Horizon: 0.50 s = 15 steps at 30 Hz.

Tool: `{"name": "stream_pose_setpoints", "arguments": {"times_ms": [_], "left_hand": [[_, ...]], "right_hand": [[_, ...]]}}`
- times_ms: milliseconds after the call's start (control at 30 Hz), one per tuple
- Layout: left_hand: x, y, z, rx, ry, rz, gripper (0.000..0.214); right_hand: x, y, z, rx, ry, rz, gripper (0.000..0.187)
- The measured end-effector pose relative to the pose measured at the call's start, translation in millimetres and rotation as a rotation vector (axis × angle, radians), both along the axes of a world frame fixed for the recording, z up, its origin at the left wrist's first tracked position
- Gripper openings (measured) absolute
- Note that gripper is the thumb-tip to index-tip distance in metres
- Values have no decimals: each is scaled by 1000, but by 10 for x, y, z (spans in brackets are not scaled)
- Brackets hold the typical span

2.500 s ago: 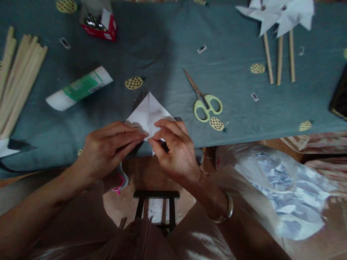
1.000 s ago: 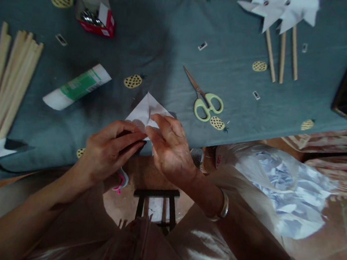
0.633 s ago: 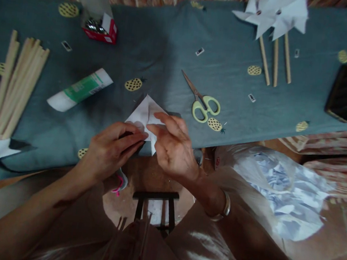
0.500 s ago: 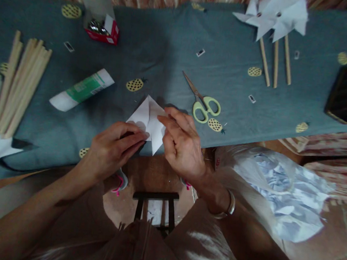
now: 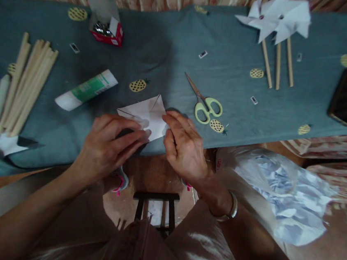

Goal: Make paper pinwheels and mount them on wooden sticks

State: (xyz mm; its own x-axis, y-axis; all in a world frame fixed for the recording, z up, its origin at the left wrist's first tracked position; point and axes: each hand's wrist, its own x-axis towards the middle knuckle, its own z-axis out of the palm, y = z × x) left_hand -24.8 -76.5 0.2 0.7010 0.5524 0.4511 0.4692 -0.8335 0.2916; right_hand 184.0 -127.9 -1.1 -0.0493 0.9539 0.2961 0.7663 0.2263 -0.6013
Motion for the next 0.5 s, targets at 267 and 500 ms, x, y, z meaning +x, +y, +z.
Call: {"name": "stream_pose_setpoints", "arguments": {"times_ms": [267,500], "left_hand": [[95,-50,-22,42,124,-9,12],[100,-68,-46,47,122,-38,13]], "right_hand": [[-31,-21,-4,1,13,21,32],[-8,-24,21,-3,7,53,30]]}}
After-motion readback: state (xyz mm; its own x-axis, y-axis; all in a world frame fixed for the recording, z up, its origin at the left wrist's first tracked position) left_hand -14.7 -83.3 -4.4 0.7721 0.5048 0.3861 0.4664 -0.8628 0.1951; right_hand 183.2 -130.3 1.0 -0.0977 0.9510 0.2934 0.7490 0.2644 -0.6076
